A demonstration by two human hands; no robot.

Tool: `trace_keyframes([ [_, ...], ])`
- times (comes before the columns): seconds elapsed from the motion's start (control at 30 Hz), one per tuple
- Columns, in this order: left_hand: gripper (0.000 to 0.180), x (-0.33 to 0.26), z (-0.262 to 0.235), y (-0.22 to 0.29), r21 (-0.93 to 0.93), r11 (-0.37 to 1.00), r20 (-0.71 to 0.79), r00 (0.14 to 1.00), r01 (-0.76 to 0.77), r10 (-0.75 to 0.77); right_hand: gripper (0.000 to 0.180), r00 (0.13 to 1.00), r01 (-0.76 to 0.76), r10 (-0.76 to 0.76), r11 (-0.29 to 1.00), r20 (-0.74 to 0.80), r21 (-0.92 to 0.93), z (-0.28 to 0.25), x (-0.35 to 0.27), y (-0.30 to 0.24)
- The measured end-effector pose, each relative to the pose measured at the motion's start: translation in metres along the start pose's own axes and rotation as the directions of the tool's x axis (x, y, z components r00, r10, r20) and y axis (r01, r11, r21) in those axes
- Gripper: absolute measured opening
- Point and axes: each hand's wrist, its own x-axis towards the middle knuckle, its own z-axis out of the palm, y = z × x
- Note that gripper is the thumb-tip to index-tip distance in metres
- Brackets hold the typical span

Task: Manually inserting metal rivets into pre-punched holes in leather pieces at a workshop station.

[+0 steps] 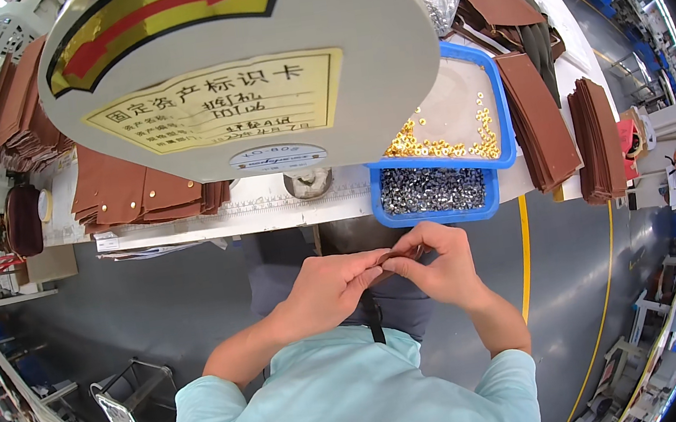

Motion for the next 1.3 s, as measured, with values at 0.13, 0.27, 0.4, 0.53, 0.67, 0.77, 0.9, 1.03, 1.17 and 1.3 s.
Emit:
trace_keyframes([
  [0.13,0.033,0.000,0.007,-0.016,0.226,0.947,-0.071,0.965,-0.229,0.251,0.017,0.983,0.180,-0.181,0.975,0.008,-0.132,-0.001,-0.004,0.007],
  [0.27,0.025,0.003,0.010,-0.024,0.450,0.848,-0.158,0.909,-0.281,0.385,0.011,0.969,0.184,-0.181,0.983,0.167,-0.006,-0.015,0.012,0.004],
  [0.4,0.018,0.001,0.011,-0.020,0.553,0.757,-0.179,0.837,-0.349,0.517,0.013,0.963,0.258,-0.268,0.911,0.013,-0.320,-0.040,0.040,0.016],
  [0.53,0.016,0.003,0.009,-0.024,0.572,0.669,-0.212,0.703,-0.474,0.679,0.015,0.960,0.190,-0.276,0.760,-0.044,-0.621,-0.043,0.048,0.031],
  [0.67,0.024,0.005,0.005,-0.023,0.597,0.575,-0.137,0.635,-0.559,0.760,0.012,0.952,0.211,-0.304,0.709,-0.022,-0.673,-0.044,0.052,0.047],
  [0.77,0.020,0.003,0.005,-0.024,0.607,0.546,-0.129,0.606,-0.577,0.785,0.012,0.963,0.172,-0.266,0.710,-0.035,-0.682,-0.042,0.051,0.041],
  [0.9,0.017,0.001,0.004,-0.026,0.598,0.533,-0.116,0.593,-0.599,0.797,0.014,0.955,0.174,-0.288,0.727,-0.065,-0.664,-0.042,0.049,0.042],
  [1.03,0.015,0.003,0.004,-0.025,0.584,0.532,-0.109,0.590,-0.613,0.800,0.014,0.966,0.177,-0.255,0.766,-0.039,-0.618,-0.046,0.049,0.039],
  [1.17,0.015,0.005,0.006,-0.026,0.574,0.475,-0.078,0.533,-0.667,0.843,0.016,0.960,0.214,-0.280,0.749,-0.007,-0.627,-0.047,0.052,0.045],
  [1.3,0.015,0.005,0.007,-0.029,0.554,0.471,-0.093,0.511,-0.686,0.855,0.017,0.929,0.163,-0.326,0.783,-0.173,-0.601,-0.040,0.048,0.042],
])
